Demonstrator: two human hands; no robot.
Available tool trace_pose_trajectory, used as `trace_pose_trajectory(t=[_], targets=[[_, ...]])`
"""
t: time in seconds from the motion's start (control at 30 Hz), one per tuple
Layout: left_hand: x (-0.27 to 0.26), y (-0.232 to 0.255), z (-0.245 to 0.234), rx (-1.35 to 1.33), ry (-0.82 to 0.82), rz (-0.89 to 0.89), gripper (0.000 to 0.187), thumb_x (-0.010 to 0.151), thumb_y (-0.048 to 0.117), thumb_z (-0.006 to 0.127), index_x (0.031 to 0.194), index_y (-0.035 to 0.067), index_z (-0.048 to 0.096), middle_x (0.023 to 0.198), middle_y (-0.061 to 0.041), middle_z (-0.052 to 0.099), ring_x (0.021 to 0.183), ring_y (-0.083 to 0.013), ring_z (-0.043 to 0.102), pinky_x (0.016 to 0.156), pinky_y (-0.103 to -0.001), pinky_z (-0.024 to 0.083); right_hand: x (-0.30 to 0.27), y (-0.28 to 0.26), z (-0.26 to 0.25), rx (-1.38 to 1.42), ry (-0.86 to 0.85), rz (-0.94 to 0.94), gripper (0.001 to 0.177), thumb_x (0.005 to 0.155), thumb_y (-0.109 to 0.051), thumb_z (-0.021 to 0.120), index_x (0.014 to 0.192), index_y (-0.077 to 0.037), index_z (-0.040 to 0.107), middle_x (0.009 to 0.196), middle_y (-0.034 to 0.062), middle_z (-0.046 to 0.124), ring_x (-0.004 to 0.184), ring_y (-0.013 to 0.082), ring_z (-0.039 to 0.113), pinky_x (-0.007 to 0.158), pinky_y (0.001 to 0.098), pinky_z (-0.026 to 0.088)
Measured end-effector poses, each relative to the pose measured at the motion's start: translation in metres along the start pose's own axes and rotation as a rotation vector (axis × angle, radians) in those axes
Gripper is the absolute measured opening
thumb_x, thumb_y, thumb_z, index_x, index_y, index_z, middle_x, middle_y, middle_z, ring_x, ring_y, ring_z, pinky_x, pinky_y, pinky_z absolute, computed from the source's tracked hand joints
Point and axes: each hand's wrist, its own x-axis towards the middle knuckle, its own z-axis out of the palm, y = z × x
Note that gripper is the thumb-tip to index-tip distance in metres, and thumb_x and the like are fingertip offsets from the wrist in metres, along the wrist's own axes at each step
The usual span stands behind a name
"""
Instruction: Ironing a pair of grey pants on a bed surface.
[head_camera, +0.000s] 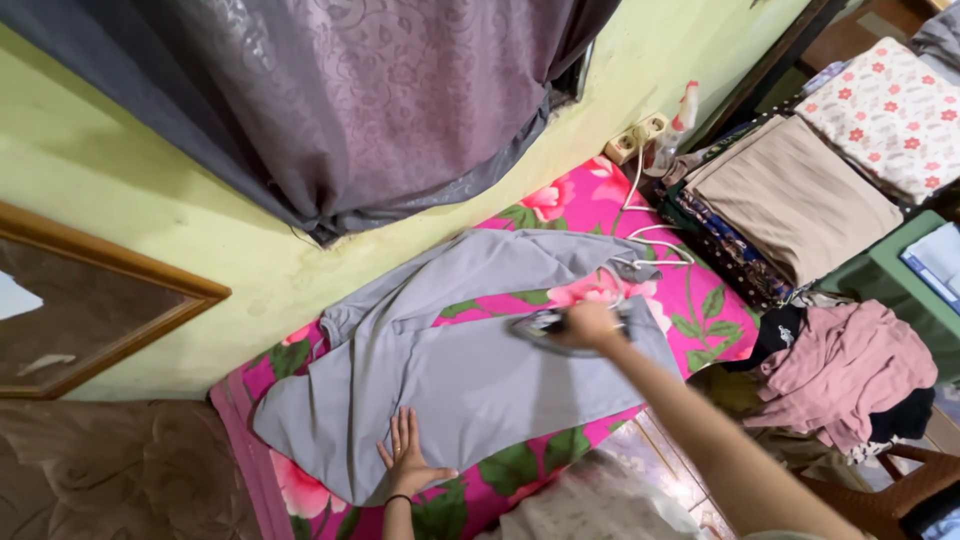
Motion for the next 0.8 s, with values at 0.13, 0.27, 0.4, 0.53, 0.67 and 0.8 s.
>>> trace_pose_trajectory(t=[0.13, 0.27, 0.4, 0.53, 0.67, 0.8], targets=[[0.0, 0.002, -0.002, -0.012, -0.002, -0.002, 0.17, 0.037, 0.055, 0.103, 0.161, 0.026, -0.009, 0.172, 0.006, -0.011, 0.159, -0.0182, -0.013, 0.124, -0.059, -0.01, -0.009, 0.091, -0.001, -0.129, -0.039, 0.105, 0.062, 0.075, -0.074, 0.066, 0.087, -0.015, 0.079, 0.083, 0.0097, 0.076, 0.075, 0.0276, 0.076, 0.069, 0.0438, 0.061], [-0.001, 0.002, -0.002, 0.009, -0.008, -0.009, 0.17, 0.037, 0.056, 0.103, 0.161, 0.026, -0.009, 0.172, 0.005, -0.011, 0.159, -0.0184, -0.013, 0.124, -0.06, -0.01, -0.026, 0.125, -0.001, -0.217, -0.028, 0.148, 0.074, 0.064, -0.087, 0.068, 0.088, -0.017, 0.081, 0.084, 0.009, 0.077, 0.076, 0.0282, 0.074, 0.07, 0.0424, 0.06], [0.0, 0.0, 0.001, 0.012, 0.004, -0.004, 0.17, 0.036, 0.057, 0.102, 0.161, 0.027, -0.009, 0.172, 0.006, -0.011, 0.159, -0.0179, -0.012, 0.124, -0.06, -0.008, -0.065, 0.113, 0.023, -0.177, -0.107, 0.042, 0.066, 0.065, -0.08, 0.072, 0.103, -0.027, 0.078, 0.083, 0.0082, 0.075, 0.072, 0.0271, 0.075, 0.067, 0.0429, 0.061], [0.001, 0.003, -0.001, 0.001, 0.006, -0.004, 0.171, 0.035, 0.055, 0.103, 0.161, 0.026, -0.009, 0.172, 0.006, -0.011, 0.159, -0.0178, -0.012, 0.124, -0.06, -0.009, -0.121, 0.089, 0.062, -0.162, -0.174, -0.091, 0.065, 0.064, -0.062, 0.081, 0.125, -0.04, 0.073, 0.076, 0.0099, 0.073, 0.066, 0.0291, 0.073, 0.062, 0.0446, 0.06], [-0.001, 0.001, 0.001, 0.024, 0.0, 0.0, 0.171, 0.036, 0.057, 0.102, 0.161, 0.025, -0.01, 0.172, 0.004, -0.012, 0.159, -0.0193, -0.013, 0.123, -0.061, -0.009, -0.121, 0.087, 0.061, -0.093, -0.005, -0.342, 0.052, 0.067, -0.066, 0.081, 0.102, -0.027, 0.077, 0.072, 0.0074, 0.073, 0.065, 0.0284, 0.072, 0.062, 0.0439, 0.058], [0.002, -0.001, 0.001, 0.016, -0.017, 0.002, 0.171, 0.037, 0.057, 0.102, 0.161, 0.025, -0.011, 0.172, 0.004, -0.012, 0.159, -0.0194, -0.014, 0.123, -0.062, -0.009, -0.05, 0.085, 0.037, -0.138, 0.023, 0.004, 0.066, 0.066, -0.079, 0.073, 0.091, -0.019, 0.078, 0.078, 0.0101, 0.074, 0.07, 0.029, 0.073, 0.063, 0.0458, 0.058]])
